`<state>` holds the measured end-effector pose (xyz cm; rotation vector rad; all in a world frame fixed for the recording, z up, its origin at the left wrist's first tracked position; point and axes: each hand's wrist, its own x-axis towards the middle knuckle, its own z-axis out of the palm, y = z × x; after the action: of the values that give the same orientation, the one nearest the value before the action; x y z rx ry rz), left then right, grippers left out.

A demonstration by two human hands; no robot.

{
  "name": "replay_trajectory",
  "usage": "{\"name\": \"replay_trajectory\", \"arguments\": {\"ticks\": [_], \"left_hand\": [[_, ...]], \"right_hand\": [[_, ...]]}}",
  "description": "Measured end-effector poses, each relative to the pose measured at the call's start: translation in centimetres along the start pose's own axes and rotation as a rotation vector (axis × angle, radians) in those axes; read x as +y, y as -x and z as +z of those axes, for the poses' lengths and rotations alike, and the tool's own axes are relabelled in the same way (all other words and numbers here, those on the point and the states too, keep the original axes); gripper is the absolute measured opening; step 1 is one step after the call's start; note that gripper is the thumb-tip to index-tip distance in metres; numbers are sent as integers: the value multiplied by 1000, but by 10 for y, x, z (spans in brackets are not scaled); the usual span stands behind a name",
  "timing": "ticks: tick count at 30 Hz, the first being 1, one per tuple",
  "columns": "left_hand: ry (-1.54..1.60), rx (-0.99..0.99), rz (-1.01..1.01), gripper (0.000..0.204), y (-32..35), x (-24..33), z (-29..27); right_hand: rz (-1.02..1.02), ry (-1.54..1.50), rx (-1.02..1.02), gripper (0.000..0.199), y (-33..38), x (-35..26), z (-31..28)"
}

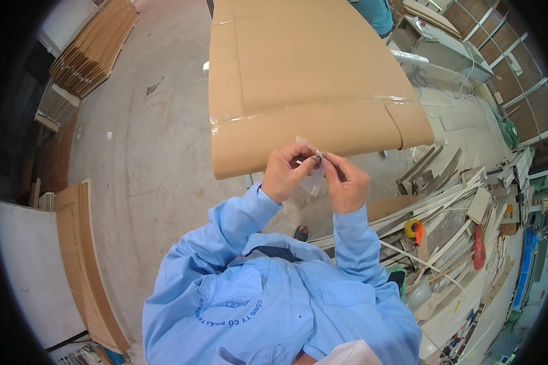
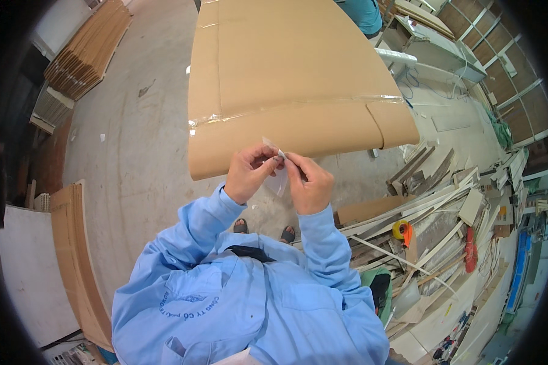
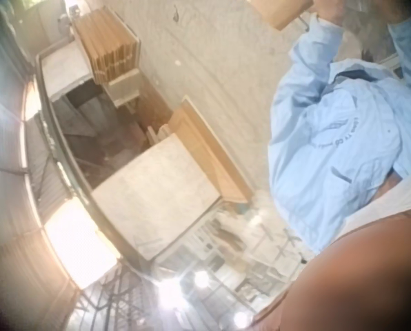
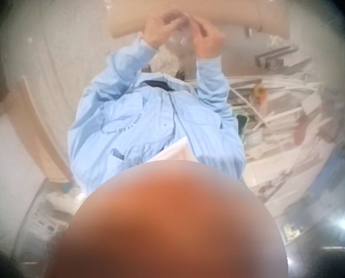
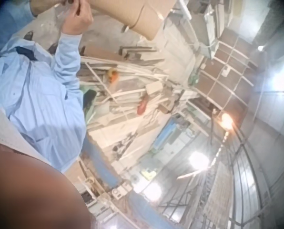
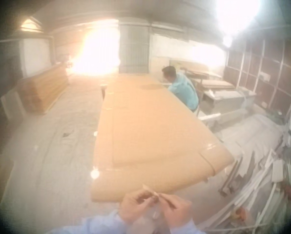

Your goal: The person folds and aligns a large cardboard sheet on a work table, then applies clear packing tape along the seams with a coworker. They later apply a small label to the taped surface and move the finished package to a stack.

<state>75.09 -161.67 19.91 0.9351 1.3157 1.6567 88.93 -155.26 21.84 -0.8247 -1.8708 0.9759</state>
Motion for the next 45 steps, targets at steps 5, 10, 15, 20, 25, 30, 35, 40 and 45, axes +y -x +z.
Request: {"name": "replay_trajectory", "arguments": {"ticks": [5, 10, 15, 20, 25, 30, 35, 40, 45], "left_hand": [[-239, 2, 150, 10, -1, 8, -4], [-398, -37, 286, 12, -3, 12, -9], [-310, -17, 197, 12, -2, 13, -7], [-240, 64, 237, 15, -1, 15, -1], [-261, 71, 226, 15, 0, 17, -1], [-283, 77, 218, 15, 0, 18, -3], [-280, 56, 215, 14, 0, 17, -6], [-270, 45, 235, 13, -1, 16, -6], [-271, 31, 238, 12, -2, 16, -5]], "right_hand": [[23, -105, 5, 14, -2, 1, 6], [-19, -107, -17, 14, -4, 0, 7], [78, -140, -52, 16, -5, 0, 7], [142, -279, -50, 18, -4, -1, 11], [163, -332, -88, 22, 0, 0, 12], [165, -379, -79, 23, 4, 0, 15], [181, -388, -81, 23, 4, -1, 15], [184, -391, -65, 22, 5, -3, 15], [172, -427, -29, 19, 5, -1, 17]]}}
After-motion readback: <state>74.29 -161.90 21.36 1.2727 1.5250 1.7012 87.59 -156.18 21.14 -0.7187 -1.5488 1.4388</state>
